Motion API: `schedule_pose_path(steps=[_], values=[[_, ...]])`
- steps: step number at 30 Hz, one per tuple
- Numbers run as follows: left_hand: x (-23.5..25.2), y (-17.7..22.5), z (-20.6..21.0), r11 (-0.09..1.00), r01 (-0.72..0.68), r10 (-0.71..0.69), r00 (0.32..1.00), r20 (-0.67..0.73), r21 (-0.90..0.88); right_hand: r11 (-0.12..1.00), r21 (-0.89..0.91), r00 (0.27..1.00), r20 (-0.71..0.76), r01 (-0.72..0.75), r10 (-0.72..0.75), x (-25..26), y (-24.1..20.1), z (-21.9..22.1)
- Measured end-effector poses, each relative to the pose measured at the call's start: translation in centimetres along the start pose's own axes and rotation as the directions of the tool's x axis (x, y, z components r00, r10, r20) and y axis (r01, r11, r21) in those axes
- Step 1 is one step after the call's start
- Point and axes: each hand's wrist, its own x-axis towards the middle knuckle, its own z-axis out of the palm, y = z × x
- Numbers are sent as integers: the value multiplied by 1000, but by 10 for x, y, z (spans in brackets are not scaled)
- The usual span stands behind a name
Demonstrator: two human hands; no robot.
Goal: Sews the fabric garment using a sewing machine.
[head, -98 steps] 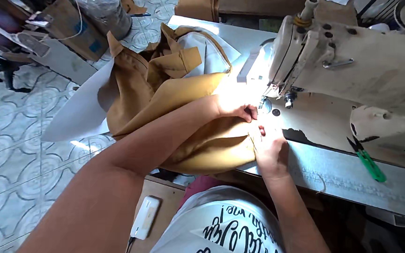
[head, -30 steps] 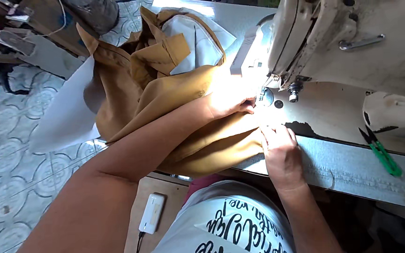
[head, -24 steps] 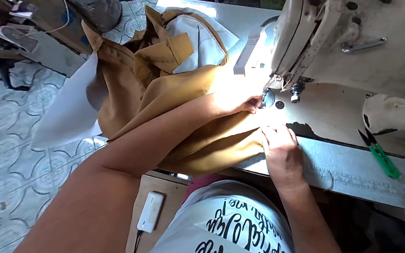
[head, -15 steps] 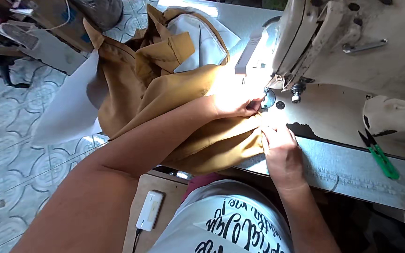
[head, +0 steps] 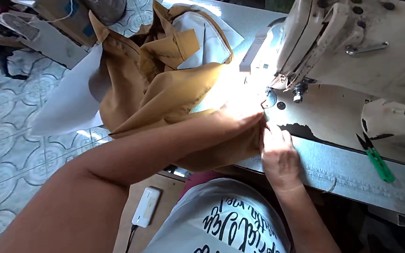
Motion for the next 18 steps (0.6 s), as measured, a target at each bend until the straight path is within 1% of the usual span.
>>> schedule_pose_path(steps=[1,4,5,6,7,8,10,13,15,18], values=[[-4,10,0,999,42,-43,998,49,21,1000,-21,1000,2,8,-8,0,1,0],[-17,26,22,982,188,-187,982,32,-24,999,-39,999,20,30,-29,0,2,-1],[-21,29,27,971,237,-236,971,22,-40,999,-40,999,5,35,-35,0,2,0],[-24,27,37,965,256,-259,965,-49,-62,998,-43,999,-8,38,-38,0,2,1],[-26,24,49,968,239,-249,949,-195,-78,998,-48,999,-12,38,-39,0,2,1],[-27,20,58,972,207,-232,928,-293,-113,998,-47,999,-8,37,-38,1,1,1],[-24,12,63,977,143,-194,902,-386,-156,998,-40,999,-14,39,-39,3,2,2],[-15,-3,61,979,57,-133,907,-400,-197,999,-31,999,-37,34,-36,11,4,8],[-6,-13,57,980,36,-105,929,-355,-196,1000,-19,999,-37,3,-3,18,4,11],[8,-25,46,985,32,-81,954,-288,-171,997,55,998,-38,-56,59,30,5,16]])
